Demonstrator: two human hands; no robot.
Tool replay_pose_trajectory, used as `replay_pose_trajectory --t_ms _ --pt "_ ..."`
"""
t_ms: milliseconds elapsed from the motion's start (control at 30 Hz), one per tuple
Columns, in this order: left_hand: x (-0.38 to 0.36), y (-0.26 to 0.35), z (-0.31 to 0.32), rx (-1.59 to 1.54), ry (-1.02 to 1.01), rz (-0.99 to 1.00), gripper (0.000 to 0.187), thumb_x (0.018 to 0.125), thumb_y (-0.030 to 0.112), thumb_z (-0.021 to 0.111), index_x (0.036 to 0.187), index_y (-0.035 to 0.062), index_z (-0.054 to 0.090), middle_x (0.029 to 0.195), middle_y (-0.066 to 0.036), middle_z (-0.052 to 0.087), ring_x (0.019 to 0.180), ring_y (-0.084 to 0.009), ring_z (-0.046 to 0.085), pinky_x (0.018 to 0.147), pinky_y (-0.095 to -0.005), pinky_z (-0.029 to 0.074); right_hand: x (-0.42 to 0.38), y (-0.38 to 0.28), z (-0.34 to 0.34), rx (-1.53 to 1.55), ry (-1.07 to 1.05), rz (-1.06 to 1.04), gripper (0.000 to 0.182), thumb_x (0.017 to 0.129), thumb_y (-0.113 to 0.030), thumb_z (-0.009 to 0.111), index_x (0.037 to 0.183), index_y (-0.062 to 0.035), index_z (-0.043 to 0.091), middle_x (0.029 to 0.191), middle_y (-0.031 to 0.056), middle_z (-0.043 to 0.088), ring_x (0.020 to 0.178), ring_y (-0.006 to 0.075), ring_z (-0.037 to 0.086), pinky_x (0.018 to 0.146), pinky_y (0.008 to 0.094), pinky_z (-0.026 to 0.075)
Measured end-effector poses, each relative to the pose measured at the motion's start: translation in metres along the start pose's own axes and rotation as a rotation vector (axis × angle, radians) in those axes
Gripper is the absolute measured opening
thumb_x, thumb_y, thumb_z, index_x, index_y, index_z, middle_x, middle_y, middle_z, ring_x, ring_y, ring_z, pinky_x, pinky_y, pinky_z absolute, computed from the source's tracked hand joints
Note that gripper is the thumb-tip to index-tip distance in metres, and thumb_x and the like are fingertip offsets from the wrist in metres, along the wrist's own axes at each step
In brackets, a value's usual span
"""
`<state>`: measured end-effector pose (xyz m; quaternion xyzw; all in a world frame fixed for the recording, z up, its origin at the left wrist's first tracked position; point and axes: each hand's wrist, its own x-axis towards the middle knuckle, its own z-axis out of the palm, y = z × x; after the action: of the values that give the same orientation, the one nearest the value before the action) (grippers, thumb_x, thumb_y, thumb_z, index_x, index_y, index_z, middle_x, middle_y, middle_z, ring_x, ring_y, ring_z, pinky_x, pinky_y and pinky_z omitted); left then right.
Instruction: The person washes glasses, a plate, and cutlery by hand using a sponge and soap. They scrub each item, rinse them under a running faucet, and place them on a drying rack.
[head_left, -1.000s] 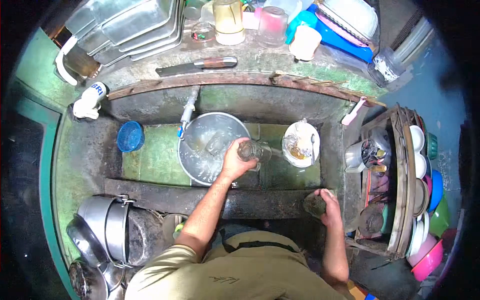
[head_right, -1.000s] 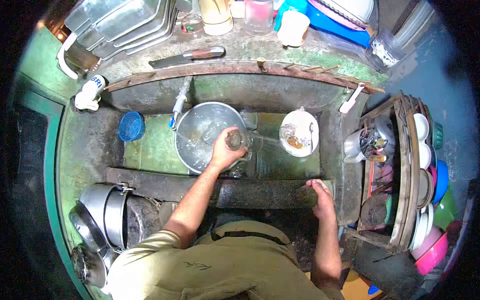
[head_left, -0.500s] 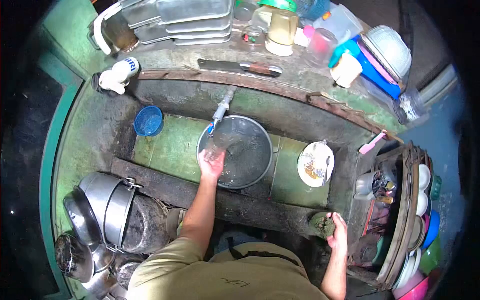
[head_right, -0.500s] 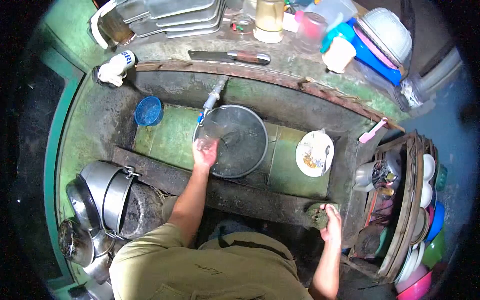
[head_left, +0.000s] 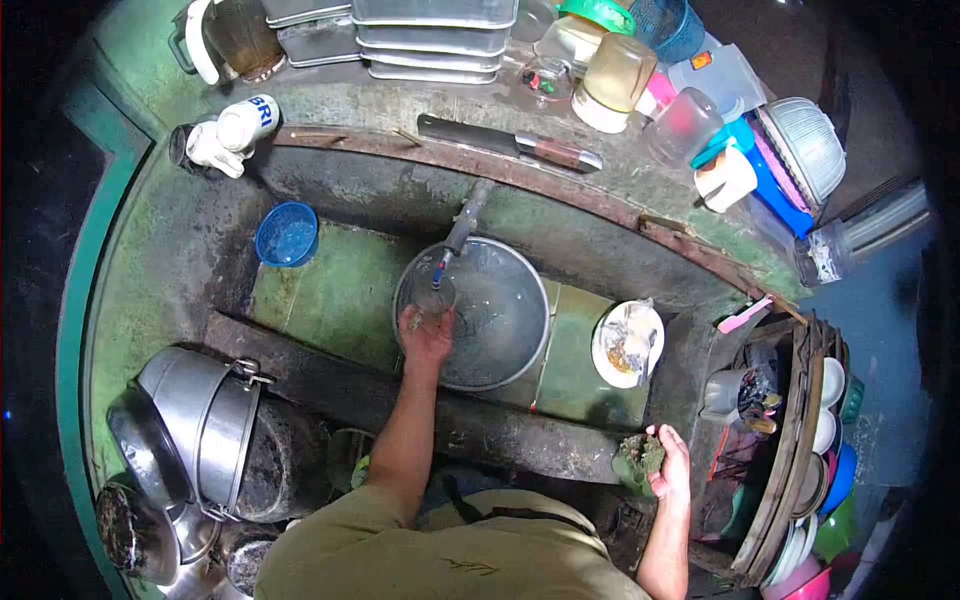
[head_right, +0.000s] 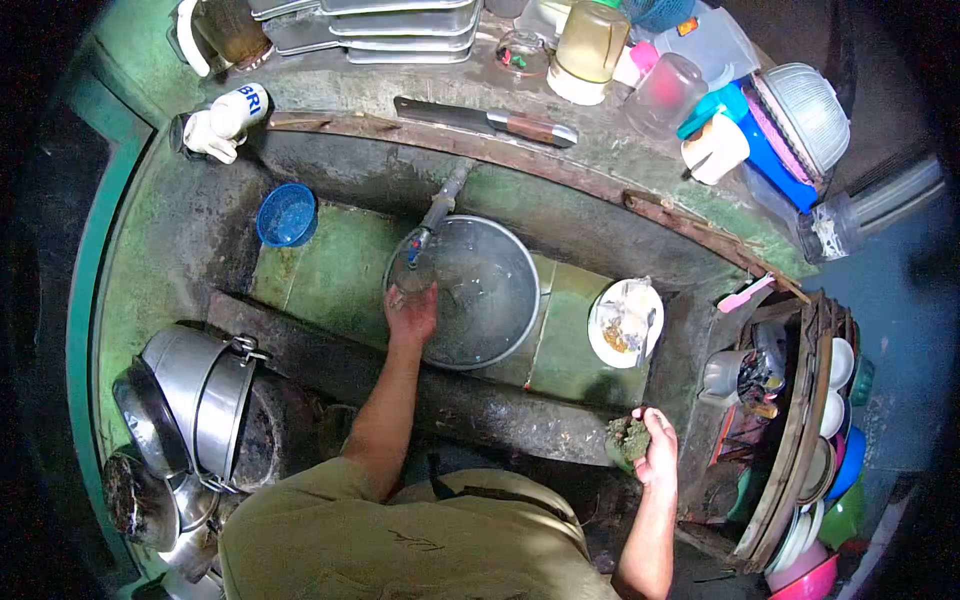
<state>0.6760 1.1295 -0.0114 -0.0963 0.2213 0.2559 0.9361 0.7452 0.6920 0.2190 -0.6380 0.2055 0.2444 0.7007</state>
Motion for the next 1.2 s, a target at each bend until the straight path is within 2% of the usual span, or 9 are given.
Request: replay_pose_trajectory --t_ms 100,233,300,500,733,833,900,1067,1200 --pt "0.008 -0.001 -0.017 -0.321 0.018 -0.139 0.044 0.086 0.038 0.053 0.109 0.0013 0.062 0.108 -0.017 0.064 0.100 -0.0390 0.061 0.083 -0.0452 0.056 0.002 -0.002 0.001 -0.042 -0.032 0.005 0.018 0.094 -0.022 0.056 0.089 -0.0052 0.061 0.078 0.0063 0.063 0.066 0.0182 0.063 0.059 0.0327 0.054" --pt "0.008 -0.002 -0.026 -0.007 -0.102 -0.030 0.048 0.085 0.036 0.055 0.116 -0.0007 0.057 0.113 -0.019 0.062 0.103 -0.0396 0.060 0.083 -0.0455 0.057 0.005 -0.004 -0.001 -0.005 -0.033 0.021 0.018 0.094 -0.022 0.056 0.089 -0.0051 0.061 0.076 0.0052 0.062 0.064 0.0166 0.062 0.057 0.0313 0.053" --pt "0.016 0.001 -0.022 -0.246 -0.029 0.057 0.047 0.086 0.036 0.053 0.115 -0.0001 0.057 0.112 -0.017 0.063 0.100 -0.0384 0.061 0.085 -0.0455 0.055 0.008 -0.003 -0.012 -0.024 -0.004 -0.022 0.018 0.093 -0.021 0.057 0.089 -0.0048 0.061 0.077 0.0044 0.062 0.063 0.0160 0.062 0.057 0.0315 0.053" --pt "0.015 0.008 -0.024 -0.109 0.175 0.161 0.047 0.087 0.035 0.051 0.120 0.0010 0.054 0.117 -0.016 0.059 0.101 -0.0328 0.060 0.087 -0.0430 0.055 0.008 -0.006 -0.027 -0.075 0.030 0.008 0.018 0.093 -0.022 0.057 0.090 -0.0053 0.062 0.080 0.0043 0.062 0.064 0.0155 0.061 0.055 0.0287 0.051" --pt "-0.042 -0.071 0.028 0.502 -0.038 -0.101 0.044 0.088 0.031 0.052 0.120 0.0014 0.051 0.106 -0.012 0.063 0.086 -0.0276 0.065 0.081 -0.0419 0.055 0.011 0.004 -0.052 0.179 0.024 0.028 0.039 0.096 -0.043 0.048 0.091 -0.0065 0.061 0.081 0.0056 0.062 0.070 0.0195 0.060 0.062 0.0351 0.050" --pt "-0.055 -0.130 0.034 1.227 -0.279 0.169 0.050 0.084 0.011 0.059 0.130 0.0049 0.042 0.103 -0.009 0.060 0.089 -0.0212 0.063 0.079 -0.0381 0.054 0.009 0.001 -0.049 0.384 0.124 0.096 0.051 0.094 -0.055 0.043 0.092 -0.0080 0.061 0.084 0.0060 0.062 0.076 0.0233 0.061 0.066 0.0413 0.050" --pt "-0.056 -0.167 0.042 1.630 -0.541 0.430 0.064 0.074 0.003 0.070 0.131 0.0083 0.042 0.104 -0.010 0.061 0.096 -0.0197 0.061 0.086 -0.0345 0.051 0.020 0.015 -0.065 0.431 0.107 0.105 0.048 0.092 -0.053 0.045 0.095 -0.0088 0.062 0.088 0.0067 0.063 0.086 0.0260 0.061 0.074 0.0452 0.049" --pt "-0.130 -0.222 0.135 2.040 -0.877 0.440 0.070 0.064 0.013 0.077 0.127 0.0054 0.048 0.112 -0.012 0.060 0.103 -0.0227 0.060 0.090 -0.0350 0.048 0.019 0.025 -0.081 0.579 -0.172 -0.109 0.030 0.081 -0.014 0.049 0.109 -0.0049 0.055 0.108 0.0108 0.059 0.099 0.0279 0.058 0.088 0.0449 0.047" --pt "-0.133 -0.242 0.121 1.791 -0.843 0.255 0.064 0.070 0.013 0.074 0.128 0.0088 0.046 0.106 -0.012 0.061 0.099 -0.0251 0.062 0.085 -0.0366 0.052 0.018 0.022 -0.077 0.683 -0.302 -0.215 0.034 0.080 -0.005 0.052 0.114 -0.0049 0.051 0.111 0.0104 0.056 0.104 0.0276 0.056 0.092 0.0432 0.046"
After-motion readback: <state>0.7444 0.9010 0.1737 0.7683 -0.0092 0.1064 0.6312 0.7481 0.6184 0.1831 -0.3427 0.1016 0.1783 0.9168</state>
